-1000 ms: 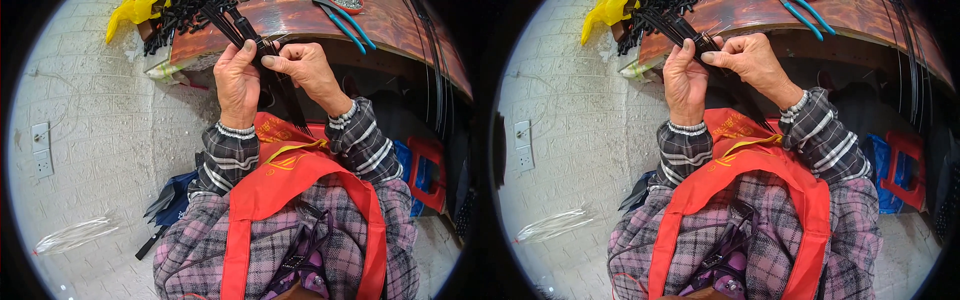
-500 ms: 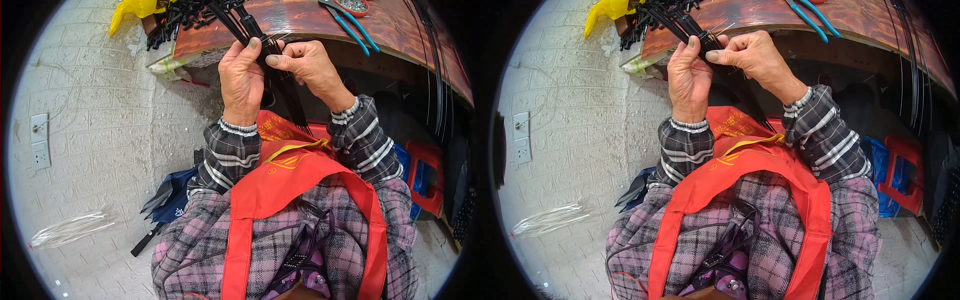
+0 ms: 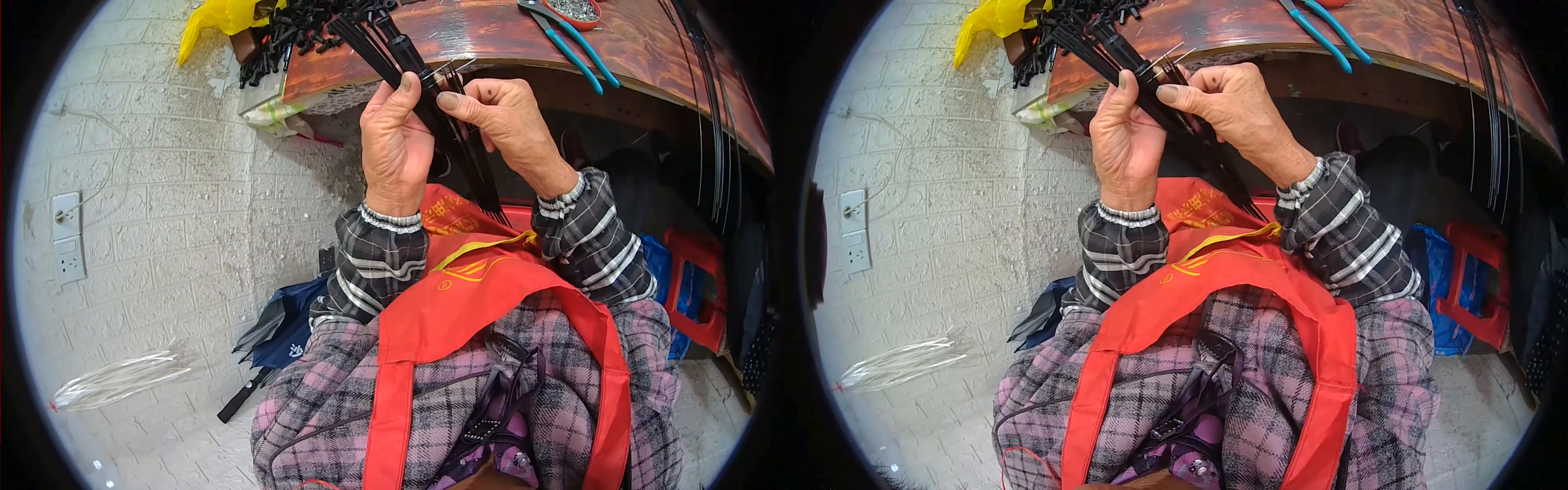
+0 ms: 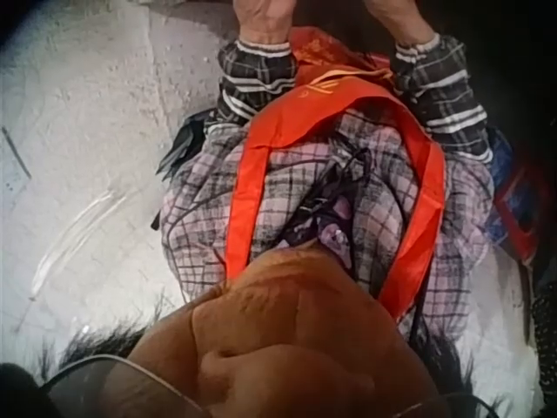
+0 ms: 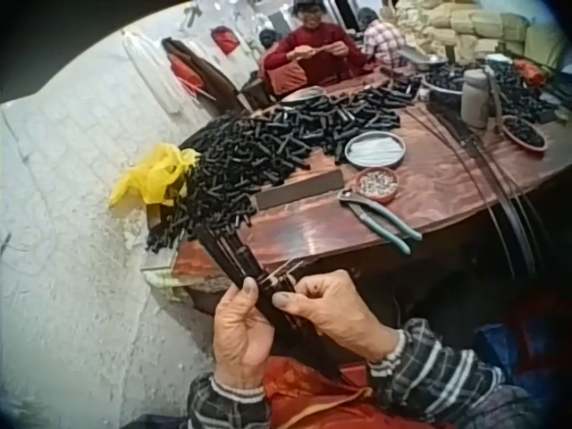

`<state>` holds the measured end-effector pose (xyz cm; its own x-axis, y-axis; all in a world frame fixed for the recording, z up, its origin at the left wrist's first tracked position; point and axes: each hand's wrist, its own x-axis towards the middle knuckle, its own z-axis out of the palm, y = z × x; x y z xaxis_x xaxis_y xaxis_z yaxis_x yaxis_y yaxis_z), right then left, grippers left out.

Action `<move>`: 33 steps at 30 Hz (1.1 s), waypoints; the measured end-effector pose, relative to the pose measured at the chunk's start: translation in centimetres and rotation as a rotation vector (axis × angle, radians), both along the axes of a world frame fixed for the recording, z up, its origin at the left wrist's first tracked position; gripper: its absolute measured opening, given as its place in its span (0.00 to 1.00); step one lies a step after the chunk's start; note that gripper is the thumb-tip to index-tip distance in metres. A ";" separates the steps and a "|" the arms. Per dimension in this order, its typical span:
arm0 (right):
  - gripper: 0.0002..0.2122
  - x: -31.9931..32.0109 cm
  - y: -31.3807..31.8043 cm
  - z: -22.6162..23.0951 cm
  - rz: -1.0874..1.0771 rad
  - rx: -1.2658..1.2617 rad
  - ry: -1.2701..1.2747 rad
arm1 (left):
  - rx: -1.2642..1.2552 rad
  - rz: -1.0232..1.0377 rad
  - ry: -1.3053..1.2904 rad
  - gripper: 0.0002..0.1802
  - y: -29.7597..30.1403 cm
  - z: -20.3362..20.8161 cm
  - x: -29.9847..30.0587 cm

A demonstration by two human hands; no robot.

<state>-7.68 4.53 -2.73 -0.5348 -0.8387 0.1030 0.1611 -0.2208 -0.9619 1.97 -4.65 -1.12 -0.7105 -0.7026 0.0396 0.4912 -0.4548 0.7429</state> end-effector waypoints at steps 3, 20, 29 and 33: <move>0.15 -0.2 0.1 -0.4 0.010 -0.006 -0.012 | 0.039 0.000 -0.008 0.11 0.3 -0.2 -0.4; 0.13 0.1 -0.5 -1.0 0.029 0.006 -0.094 | -0.464 0.291 -0.289 0.03 1.0 1.2 -0.9; 0.14 0.4 -1.0 -1.2 -0.054 -0.018 -0.043 | -0.329 0.238 -0.221 0.02 0.8 1.8 -1.7; 0.14 0.5 -0.9 -0.9 -0.061 -0.003 -0.055 | -0.302 0.204 -0.194 0.03 0.4 1.3 -1.4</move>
<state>-7.17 3.58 -3.63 -0.5895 -0.8043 0.0743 0.1998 -0.2343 -0.9514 0.60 -4.23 0.15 -0.5726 -0.8069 0.1451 0.3865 -0.1096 0.9158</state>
